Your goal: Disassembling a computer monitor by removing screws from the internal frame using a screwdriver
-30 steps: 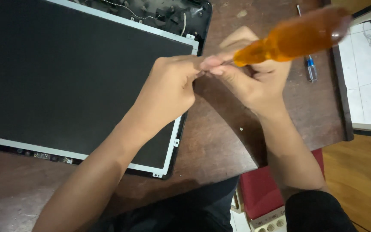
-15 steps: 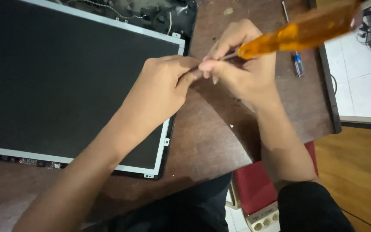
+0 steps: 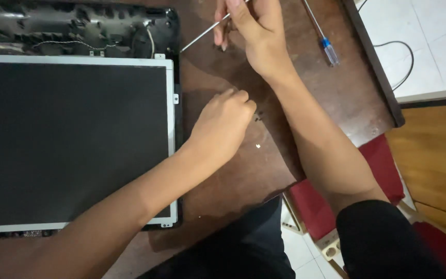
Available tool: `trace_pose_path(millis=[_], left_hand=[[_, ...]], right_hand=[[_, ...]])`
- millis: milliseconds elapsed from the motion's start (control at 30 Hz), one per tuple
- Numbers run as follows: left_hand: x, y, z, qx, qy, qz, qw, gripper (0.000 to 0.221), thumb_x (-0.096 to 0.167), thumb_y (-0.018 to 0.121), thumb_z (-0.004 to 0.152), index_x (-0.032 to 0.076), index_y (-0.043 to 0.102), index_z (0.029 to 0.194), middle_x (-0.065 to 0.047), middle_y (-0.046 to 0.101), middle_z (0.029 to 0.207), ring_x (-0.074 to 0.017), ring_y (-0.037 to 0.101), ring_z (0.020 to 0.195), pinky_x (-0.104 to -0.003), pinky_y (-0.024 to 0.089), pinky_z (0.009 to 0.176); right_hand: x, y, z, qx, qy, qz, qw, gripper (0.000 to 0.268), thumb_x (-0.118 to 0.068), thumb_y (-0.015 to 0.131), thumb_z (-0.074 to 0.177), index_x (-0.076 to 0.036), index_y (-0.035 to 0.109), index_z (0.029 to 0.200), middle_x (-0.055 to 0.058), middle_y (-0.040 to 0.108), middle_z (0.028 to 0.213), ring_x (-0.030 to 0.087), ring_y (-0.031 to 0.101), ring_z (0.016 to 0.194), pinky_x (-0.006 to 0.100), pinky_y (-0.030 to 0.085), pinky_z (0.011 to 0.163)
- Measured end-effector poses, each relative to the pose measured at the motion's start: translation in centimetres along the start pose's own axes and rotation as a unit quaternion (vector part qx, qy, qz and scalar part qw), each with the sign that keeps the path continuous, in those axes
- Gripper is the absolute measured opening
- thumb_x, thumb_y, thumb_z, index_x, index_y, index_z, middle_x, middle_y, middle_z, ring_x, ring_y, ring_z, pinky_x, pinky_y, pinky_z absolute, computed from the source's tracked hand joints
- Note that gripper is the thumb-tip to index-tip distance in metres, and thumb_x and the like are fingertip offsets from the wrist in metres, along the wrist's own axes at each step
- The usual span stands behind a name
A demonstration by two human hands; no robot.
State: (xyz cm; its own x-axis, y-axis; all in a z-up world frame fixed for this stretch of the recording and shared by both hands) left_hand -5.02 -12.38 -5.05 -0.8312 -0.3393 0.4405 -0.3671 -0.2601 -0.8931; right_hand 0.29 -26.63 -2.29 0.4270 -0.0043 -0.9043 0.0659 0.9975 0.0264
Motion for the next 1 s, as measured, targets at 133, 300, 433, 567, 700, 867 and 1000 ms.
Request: trace_pose_path(millis=[133, 300, 433, 567, 700, 867, 1000], left_hand=[[-0.5, 0.2, 0.7, 0.002, 0.018, 0.016, 1.0, 0.032, -0.022, 0.062, 0.065, 0.01, 0.063, 0.064, -0.005, 0.055, 0.073, -0.0291, 0.054, 0.077, -0.043, 0.046, 0.062], [-0.7, -0.4, 0.8, 0.001, 0.035, 0.017, 0.999, 0.029, -0.015, 0.065, 0.075, 0.01, 0.06, 0.061, -0.003, 0.053, 0.068, -0.0277, 0.054, 0.076, -0.043, 0.045, 0.059], [-1.2, -6.1, 1.2, 0.101, 0.015, -0.151, 0.983, 0.014, -0.002, 0.065, 0.079, 0.009, 0.059, 0.074, -0.005, 0.06, 0.069, -0.0223, 0.058, 0.06, -0.038, 0.044, 0.057], [-4.0, -13.4, 0.7, 0.214, -0.017, -0.237, 0.947, 0.019, -0.008, 0.065, 0.081, 0.01, 0.066, 0.083, 0.003, 0.066, 0.08, -0.005, 0.059, 0.075, -0.019, 0.044, 0.07], [-10.2, -14.2, 0.9, 0.264, -0.107, -0.217, 0.934, 0.015, -0.002, 0.074, 0.084, 0.012, 0.078, 0.087, 0.003, 0.076, 0.081, -0.0047, 0.072, 0.073, -0.017, 0.058, 0.067], [-12.2, -12.7, 0.2, 0.253, -0.029, -0.231, 0.939, 0.018, -0.011, 0.074, 0.087, 0.003, 0.08, 0.096, -0.008, 0.074, 0.094, -0.0126, 0.067, 0.077, -0.022, 0.056, 0.068], [-11.9, -12.7, -0.1, 0.232, 0.05, -0.235, 0.943, 0.024, -0.017, 0.069, 0.087, 0.002, 0.073, 0.102, -0.008, 0.071, 0.095, -0.015, 0.067, 0.087, -0.026, 0.055, 0.079]], right_hand=[[0.4, -0.1, 0.5, 0.015, -0.003, 0.01, 1.0, 0.037, -0.031, 0.047, 0.112, 0.002, 0.052, 0.097, 0.011, 0.055, 0.089, 0.023, 0.066, 0.068, 0.03, 0.053, 0.057], [0.7, 0.0, 0.3, 0.012, 0.014, 0.006, 1.0, 0.037, -0.032, 0.047, 0.113, 0.002, 0.053, 0.098, 0.01, 0.055, 0.09, 0.022, 0.066, 0.069, 0.029, 0.054, 0.059], [0.6, -0.2, 0.3, 0.038, 0.0, 0.033, 0.999, 0.034, -0.033, 0.042, 0.113, 0.0, 0.042, 0.104, 0.021, 0.06, 0.097, 0.03, 0.067, 0.071, 0.033, 0.054, 0.059], [-0.3, 0.3, 0.5, 0.096, -0.012, 0.041, 0.994, 0.036, -0.037, 0.038, 0.113, -0.001, 0.034, 0.111, 0.027, 0.065, 0.092, 0.032, 0.068, 0.071, 0.033, 0.058, 0.064], [-1.5, 0.9, 0.3, 0.01, -0.094, 0.017, 0.995, 0.022, -0.015, 0.047, 0.118, -0.01, 0.026, 0.123, 0.029, 0.061, 0.106, 0.037, 0.066, 0.083, 0.043, 0.061, 0.076], [-1.3, 1.6, 0.0, 0.024, -0.05, 0.035, 0.998, 0.022, -0.01, 0.049, 0.116, -0.01, 0.028, 0.118, 0.031, 0.062, 0.108, 0.035, 0.068, 0.087, 0.039, 0.062, 0.079], [-0.7, 1.7, -0.3, 0.077, -0.03, 0.061, 0.995, 0.025, -0.018, 0.056, 0.113, -0.011, 0.032, 0.115, 0.025, 0.063, 0.103, 0.032, 0.069, 0.095, 0.042, 0.066, 0.086]])
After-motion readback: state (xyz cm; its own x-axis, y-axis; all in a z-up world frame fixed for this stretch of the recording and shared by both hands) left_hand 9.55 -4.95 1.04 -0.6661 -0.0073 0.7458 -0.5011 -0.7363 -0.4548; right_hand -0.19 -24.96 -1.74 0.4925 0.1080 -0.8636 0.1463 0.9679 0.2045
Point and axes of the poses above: each hand's wrist, its own z-axis towards the middle knuckle, its own y-axis out of the palm, x = y × z, the point moved 2 cm from there along z, towards the middle knuckle
